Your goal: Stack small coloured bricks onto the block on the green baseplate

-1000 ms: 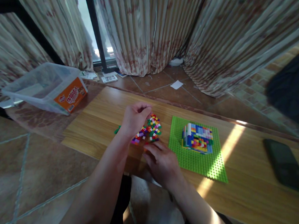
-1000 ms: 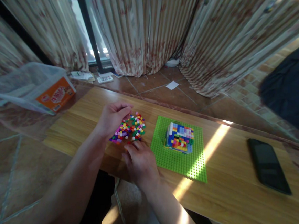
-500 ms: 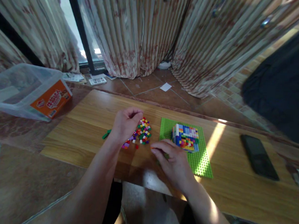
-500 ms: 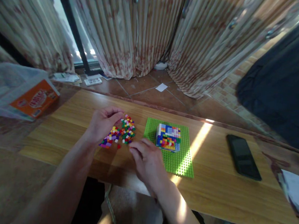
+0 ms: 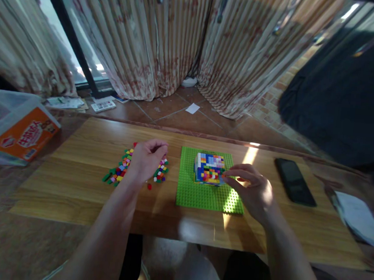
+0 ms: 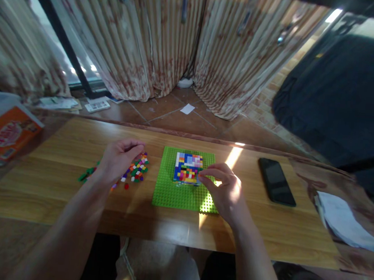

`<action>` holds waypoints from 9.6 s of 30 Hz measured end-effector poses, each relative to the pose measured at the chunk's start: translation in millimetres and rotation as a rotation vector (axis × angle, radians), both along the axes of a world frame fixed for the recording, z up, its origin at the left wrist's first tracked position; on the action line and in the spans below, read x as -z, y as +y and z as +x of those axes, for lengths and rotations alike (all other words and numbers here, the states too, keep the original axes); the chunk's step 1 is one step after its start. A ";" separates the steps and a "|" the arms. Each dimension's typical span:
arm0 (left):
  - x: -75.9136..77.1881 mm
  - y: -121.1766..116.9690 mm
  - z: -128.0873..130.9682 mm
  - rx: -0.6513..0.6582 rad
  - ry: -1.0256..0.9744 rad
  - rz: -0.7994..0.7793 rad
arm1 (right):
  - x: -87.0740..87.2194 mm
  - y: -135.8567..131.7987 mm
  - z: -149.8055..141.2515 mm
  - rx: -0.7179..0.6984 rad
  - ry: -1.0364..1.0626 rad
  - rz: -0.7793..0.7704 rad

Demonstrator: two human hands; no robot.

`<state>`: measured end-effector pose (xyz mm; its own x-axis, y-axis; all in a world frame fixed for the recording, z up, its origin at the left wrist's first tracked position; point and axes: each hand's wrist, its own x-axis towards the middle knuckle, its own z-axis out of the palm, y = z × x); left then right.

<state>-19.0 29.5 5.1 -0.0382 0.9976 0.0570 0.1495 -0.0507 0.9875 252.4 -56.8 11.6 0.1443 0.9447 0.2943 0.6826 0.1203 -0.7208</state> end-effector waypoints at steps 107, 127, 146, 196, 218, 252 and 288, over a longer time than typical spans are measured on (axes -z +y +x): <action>-0.1 6.0 -22.5 0.287 1.013 0.068 | 20.9 14.8 -25.1 0.138 0.325 -0.082; -18.8 -35.0 -126.4 0.058 1.009 -0.365 | 10.3 13.4 -33.1 0.187 0.107 -0.117; -16.2 -26.0 -110.1 0.050 0.999 -0.248 | 11.9 14.1 -32.2 0.153 0.051 -0.093; -1.0 -33.1 48.3 0.221 0.077 -0.048 | 15.0 15.5 -10.4 -0.012 0.415 -0.135; 2.6 -34.4 50.7 0.203 0.070 -0.027 | 14.8 28.0 -27.2 0.119 1.041 -0.413; -11.7 -47.4 61.3 0.287 -0.335 -0.056 | -6.6 4.8 -61.9 -0.217 0.329 -0.001; 13.6 -34.9 51.9 0.175 0.020 -0.105 | 5.2 7.5 -32.9 -0.063 -0.280 0.052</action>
<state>32.9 -5.4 -8.6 0.1362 0.9895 -0.0486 0.1675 0.0253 0.9855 219.5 -49.3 6.4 -0.0076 0.9317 0.3631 0.8444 0.2005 -0.4967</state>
